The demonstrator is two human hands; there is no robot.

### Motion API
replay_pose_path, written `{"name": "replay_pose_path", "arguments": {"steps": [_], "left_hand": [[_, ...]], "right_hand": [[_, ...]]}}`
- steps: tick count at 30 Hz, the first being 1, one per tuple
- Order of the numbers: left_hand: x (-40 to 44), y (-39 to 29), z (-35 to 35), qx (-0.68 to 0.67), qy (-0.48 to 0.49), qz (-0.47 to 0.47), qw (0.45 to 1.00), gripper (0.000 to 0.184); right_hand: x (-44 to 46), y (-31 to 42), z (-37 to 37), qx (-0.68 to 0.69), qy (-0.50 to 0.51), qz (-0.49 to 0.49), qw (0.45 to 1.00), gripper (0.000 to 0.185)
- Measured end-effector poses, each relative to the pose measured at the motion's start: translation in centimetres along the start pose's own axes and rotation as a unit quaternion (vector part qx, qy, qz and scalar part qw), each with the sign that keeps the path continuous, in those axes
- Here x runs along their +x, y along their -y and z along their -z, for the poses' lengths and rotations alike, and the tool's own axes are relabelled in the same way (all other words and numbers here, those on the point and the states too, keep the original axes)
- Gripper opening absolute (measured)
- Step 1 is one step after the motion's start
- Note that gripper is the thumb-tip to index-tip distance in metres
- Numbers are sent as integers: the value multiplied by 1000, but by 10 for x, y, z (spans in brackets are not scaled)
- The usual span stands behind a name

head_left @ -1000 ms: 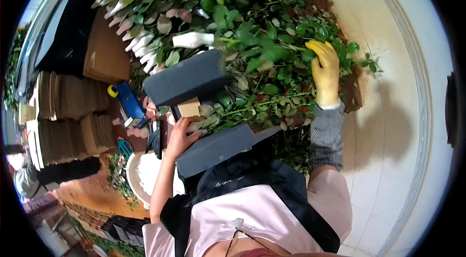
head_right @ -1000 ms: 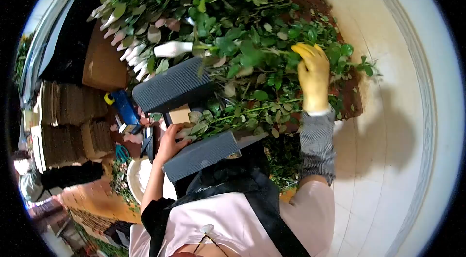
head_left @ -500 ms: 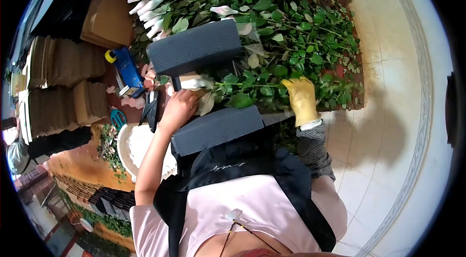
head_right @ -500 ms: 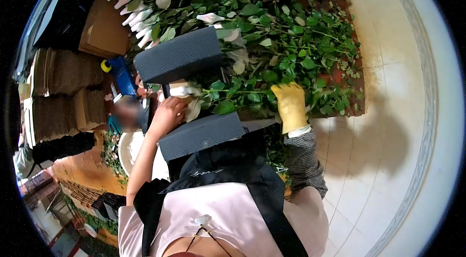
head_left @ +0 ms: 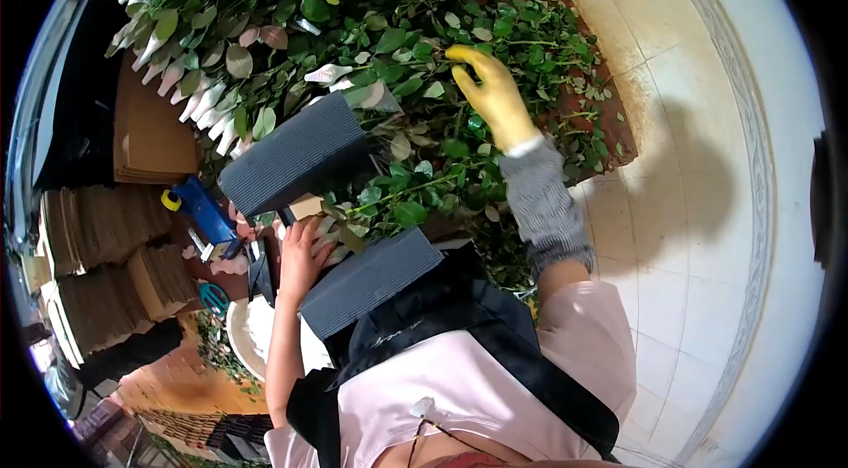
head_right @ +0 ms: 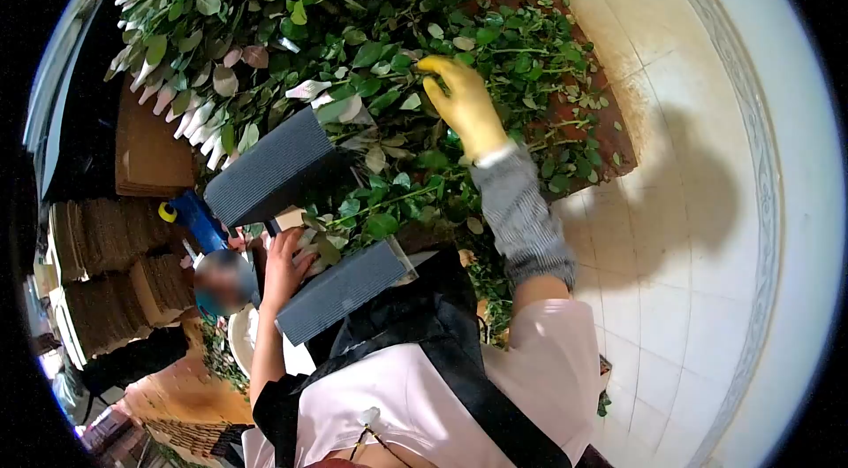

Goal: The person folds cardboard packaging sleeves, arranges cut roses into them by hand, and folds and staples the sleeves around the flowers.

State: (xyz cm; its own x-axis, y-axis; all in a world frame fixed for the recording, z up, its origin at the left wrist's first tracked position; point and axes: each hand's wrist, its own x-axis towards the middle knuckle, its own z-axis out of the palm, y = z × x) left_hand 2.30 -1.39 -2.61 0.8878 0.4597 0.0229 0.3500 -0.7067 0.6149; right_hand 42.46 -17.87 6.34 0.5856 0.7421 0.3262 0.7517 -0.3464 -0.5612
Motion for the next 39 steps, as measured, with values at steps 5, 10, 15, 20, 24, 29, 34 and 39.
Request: {"name": "replay_pose_path", "arguments": {"steps": [5,10,15,20,24,29,34,39], "left_hand": [[-2,1,1,23,-9,-19,1000,55],[-3,5,-4,10,-19,-8,1000,56],[-6,5,-4,-7,-18,31,999,61],[-16,36,-19,56,25,19,998,56],[-1,8,11,97,9,-62,993,56],[12,-14,22,170,-24,-107,979,63],[10,-6,20,207,31,-66,976,65],[16,-4,23,185,65,-60,979,64]], "right_hand": [[50,-94,-74,-354,71,10,933,23],[70,-36,3,-214,-250,154,932,23],[9,36,70,14,72,250,965,52],[-69,92,-2,78,268,-300,912,24],[-113,2,-90,-288,155,157,932,22],[-132,8,-113,-262,198,-21,944,14],[-107,-3,-55,28,341,29,939,50],[-63,-14,-52,-120,264,-35,956,28]]}}
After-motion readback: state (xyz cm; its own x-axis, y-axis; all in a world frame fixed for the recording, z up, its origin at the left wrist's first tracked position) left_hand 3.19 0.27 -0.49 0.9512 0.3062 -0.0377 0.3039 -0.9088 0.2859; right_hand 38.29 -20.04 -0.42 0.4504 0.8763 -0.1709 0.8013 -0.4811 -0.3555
